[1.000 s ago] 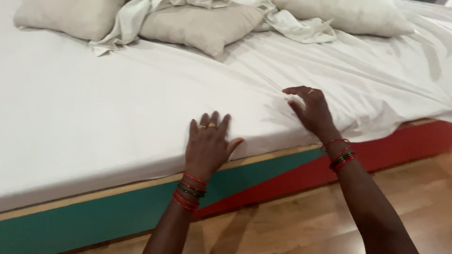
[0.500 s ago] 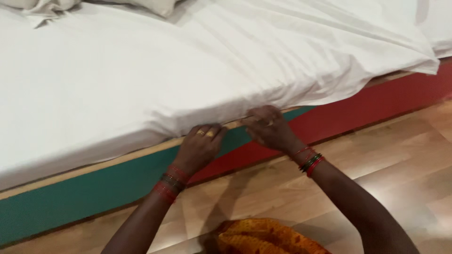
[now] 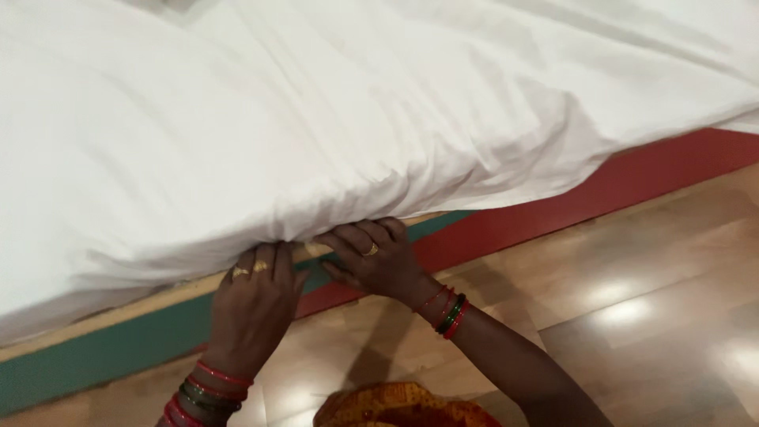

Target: The person tucks the edges of a white bedsheet under the mattress and arranges pillows on the bed by hand.

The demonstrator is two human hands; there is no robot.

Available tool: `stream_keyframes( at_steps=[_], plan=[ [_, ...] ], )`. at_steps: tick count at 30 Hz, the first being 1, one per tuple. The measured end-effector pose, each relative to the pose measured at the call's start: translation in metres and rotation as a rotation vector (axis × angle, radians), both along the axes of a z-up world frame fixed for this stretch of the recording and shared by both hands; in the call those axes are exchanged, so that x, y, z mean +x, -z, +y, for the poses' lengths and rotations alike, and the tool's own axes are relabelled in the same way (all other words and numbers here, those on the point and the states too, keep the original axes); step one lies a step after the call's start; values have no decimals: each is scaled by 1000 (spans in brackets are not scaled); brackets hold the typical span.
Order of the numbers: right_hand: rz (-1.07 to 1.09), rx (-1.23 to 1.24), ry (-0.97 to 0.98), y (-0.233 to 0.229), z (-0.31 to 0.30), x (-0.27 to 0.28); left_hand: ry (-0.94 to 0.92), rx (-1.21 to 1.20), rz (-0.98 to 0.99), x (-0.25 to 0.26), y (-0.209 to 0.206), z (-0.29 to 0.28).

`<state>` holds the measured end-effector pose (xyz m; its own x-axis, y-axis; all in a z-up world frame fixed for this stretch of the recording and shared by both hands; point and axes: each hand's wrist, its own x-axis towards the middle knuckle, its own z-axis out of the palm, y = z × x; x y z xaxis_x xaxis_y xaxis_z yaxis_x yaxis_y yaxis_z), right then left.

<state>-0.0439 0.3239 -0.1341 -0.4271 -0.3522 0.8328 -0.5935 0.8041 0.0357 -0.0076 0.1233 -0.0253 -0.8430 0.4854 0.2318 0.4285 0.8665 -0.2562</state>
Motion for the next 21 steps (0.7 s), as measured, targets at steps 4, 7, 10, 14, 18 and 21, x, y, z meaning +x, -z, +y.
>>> stream_keyframes(
  at_steps=[4,7,10,14,18,21],
  plan=[
    [16,-40,2,12,-4,-3,-22,26,32,7,2,5],
    [5,-53,-24,1,-3,-2,-40,75,54,10,2,11],
    [-77,-26,-101,-20,7,10,-118,23,-48,15,5,17],
    [-141,-59,-208,-51,30,30,-130,15,-152,16,-2,17],
    [-233,-40,-97,-59,61,37,77,184,-33,27,-7,8],
    [-164,-12,-69,-52,57,36,94,303,-54,30,-11,6]
  ],
)
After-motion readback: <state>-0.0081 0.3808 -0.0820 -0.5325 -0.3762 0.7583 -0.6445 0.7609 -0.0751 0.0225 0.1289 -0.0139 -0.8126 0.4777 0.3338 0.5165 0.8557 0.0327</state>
